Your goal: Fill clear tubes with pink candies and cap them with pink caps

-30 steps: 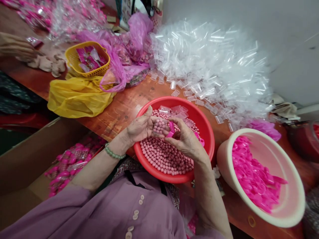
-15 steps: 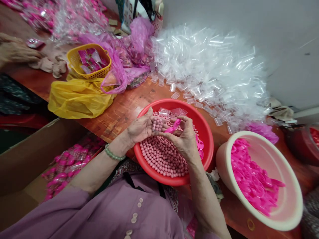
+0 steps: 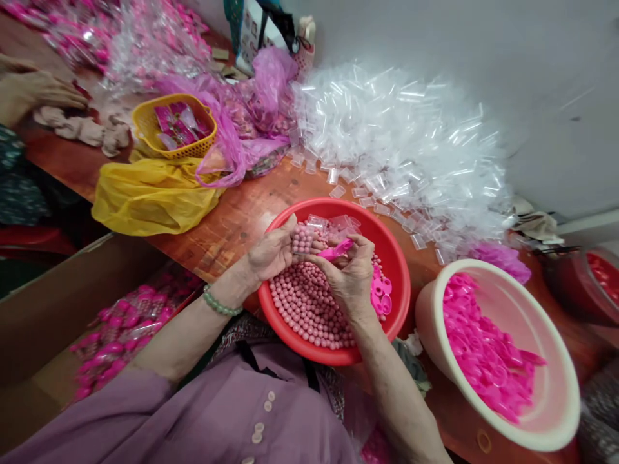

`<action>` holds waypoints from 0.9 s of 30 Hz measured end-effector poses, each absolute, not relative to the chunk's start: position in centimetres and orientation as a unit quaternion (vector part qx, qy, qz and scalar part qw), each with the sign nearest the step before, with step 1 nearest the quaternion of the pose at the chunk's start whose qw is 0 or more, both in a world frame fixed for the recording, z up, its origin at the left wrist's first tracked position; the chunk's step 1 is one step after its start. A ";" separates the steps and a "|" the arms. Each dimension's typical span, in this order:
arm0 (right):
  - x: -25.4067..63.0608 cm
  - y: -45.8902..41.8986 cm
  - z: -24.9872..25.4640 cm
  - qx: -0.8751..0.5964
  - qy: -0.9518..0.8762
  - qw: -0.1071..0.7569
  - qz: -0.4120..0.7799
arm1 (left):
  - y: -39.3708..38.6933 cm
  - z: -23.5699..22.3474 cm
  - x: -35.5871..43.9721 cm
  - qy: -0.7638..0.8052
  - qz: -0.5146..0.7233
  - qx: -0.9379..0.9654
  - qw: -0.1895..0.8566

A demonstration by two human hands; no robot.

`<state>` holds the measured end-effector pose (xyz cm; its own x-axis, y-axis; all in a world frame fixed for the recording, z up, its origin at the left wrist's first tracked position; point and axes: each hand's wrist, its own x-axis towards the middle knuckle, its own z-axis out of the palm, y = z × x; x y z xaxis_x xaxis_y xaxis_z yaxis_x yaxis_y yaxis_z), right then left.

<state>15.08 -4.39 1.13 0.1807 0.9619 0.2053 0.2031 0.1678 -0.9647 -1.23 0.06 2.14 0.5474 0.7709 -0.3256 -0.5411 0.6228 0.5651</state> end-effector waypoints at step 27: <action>17.1 -2.1 4.1 -0.500 -0.512 0.434 0.547 | -0.9 0.3 -0.8 0.260 0.425 0.312 0.809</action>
